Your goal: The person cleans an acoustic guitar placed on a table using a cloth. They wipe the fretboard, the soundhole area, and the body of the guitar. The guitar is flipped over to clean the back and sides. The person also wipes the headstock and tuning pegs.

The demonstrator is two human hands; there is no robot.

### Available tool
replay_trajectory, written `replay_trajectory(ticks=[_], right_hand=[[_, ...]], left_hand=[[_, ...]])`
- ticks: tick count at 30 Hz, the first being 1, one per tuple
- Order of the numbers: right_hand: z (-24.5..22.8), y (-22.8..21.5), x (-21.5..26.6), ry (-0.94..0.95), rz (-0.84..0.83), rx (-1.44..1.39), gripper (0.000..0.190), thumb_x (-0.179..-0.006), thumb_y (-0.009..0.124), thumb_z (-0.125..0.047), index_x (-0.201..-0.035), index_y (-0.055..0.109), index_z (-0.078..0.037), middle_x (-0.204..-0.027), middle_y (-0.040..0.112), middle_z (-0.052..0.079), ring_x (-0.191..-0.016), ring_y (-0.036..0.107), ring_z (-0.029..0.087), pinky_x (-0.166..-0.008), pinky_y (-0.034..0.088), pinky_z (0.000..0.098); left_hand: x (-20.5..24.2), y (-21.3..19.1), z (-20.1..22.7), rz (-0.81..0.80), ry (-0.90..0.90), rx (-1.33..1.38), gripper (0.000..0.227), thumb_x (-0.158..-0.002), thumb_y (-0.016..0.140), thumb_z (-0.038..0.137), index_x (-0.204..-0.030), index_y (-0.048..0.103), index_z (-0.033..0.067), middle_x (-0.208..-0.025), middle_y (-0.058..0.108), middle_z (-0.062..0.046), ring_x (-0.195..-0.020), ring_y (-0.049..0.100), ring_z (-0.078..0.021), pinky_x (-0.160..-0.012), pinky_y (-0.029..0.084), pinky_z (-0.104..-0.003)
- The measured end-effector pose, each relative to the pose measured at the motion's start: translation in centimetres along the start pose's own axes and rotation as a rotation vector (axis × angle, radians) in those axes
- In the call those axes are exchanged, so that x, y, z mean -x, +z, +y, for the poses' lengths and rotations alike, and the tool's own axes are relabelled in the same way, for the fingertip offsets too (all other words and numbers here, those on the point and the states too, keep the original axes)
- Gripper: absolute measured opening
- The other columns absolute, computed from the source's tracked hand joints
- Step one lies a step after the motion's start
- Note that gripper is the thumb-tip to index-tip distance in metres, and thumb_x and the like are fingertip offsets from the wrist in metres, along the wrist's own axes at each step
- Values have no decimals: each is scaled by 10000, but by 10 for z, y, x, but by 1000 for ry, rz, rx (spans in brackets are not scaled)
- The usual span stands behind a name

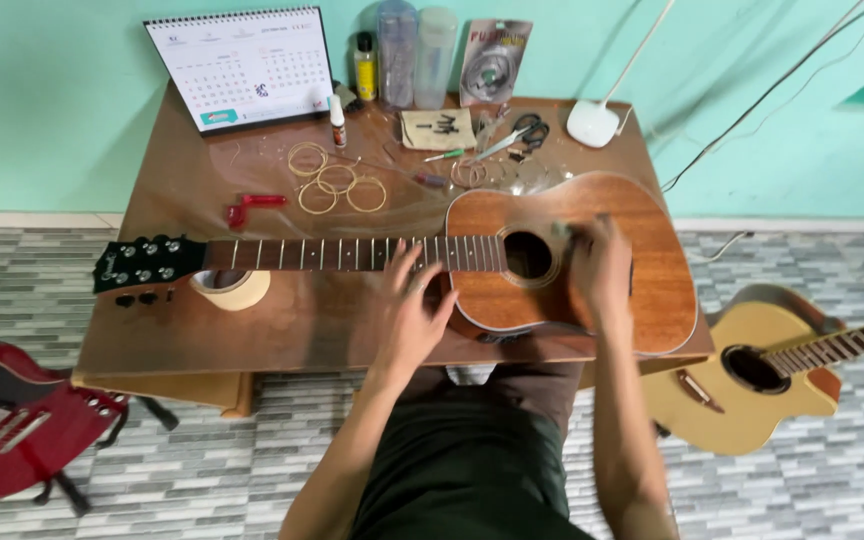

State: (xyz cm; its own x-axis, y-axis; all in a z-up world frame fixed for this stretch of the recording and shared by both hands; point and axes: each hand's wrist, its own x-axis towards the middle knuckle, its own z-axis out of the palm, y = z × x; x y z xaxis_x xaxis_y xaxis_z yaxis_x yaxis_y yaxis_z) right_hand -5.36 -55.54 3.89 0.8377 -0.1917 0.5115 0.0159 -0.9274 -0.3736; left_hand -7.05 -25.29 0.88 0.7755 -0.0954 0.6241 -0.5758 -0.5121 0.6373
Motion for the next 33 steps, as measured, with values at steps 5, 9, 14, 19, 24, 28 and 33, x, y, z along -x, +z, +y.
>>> replay_trajectory(ticks=[5,9,14,19,24,28,33], right_hand=[[-137,-5,134,17,27,-528,242,-774,734,34,-985,694,-77,-940,669,147,-899,666,401,-769,551,462],[-161,12,161,-96,58,-462,453,-766,798,16,-1205,705,-45,-1058,708,144,-1000,689,385,-871,572,456],[-117,15,177,-175,4,-234,381,-793,694,8,-1144,733,-136,-1017,646,70,-904,682,317,-733,584,404],[-54,-8,106,112,109,25,272,-836,691,6,-1068,745,-126,-1104,640,110,-968,662,342,-805,543,418],[-123,50,75,-175,-55,-202,190,-827,690,-52,-920,764,-201,-1034,694,23,-995,690,251,-833,533,348],[-89,50,85,-138,-38,-107,192,-835,685,-102,-934,765,-245,-1030,702,-30,-980,686,206,-819,540,304],[32,-53,111,187,120,288,298,-745,715,-23,-923,786,-251,-968,683,-12,-905,650,242,-815,499,362]], left_hand=[[65,-1,20,-239,-661,556,438,-877,800,381,-1275,686,239,-1082,766,-43,-1004,745,-214,-898,590,-362],[86,3,24,-224,-872,592,285,-942,718,355,-1106,823,146,-1038,810,-56,-997,718,-141,-926,585,-366],[102,19,2,-157,-1119,996,371,-996,643,272,-1197,689,-35,-1234,676,-235,-1174,641,-351,-1048,490,-508],[18,14,3,30,-1027,719,607,-923,774,337,-1381,533,20,-1421,593,-221,-1337,566,-328,-1132,417,-535],[21,79,-83,93,-1063,742,847,-949,776,445,-1407,428,-176,-1467,421,-377,-1409,402,-488,-1133,318,-666],[-2,55,-31,-14,-1221,557,1081,-898,730,657,-1583,223,-7,-1589,260,-348,-1448,340,-499,-1110,280,-726],[16,71,-58,221,-1126,825,1057,-943,813,461,-1542,149,-102,-1477,354,-459,-1370,436,-532,-1204,290,-572]])
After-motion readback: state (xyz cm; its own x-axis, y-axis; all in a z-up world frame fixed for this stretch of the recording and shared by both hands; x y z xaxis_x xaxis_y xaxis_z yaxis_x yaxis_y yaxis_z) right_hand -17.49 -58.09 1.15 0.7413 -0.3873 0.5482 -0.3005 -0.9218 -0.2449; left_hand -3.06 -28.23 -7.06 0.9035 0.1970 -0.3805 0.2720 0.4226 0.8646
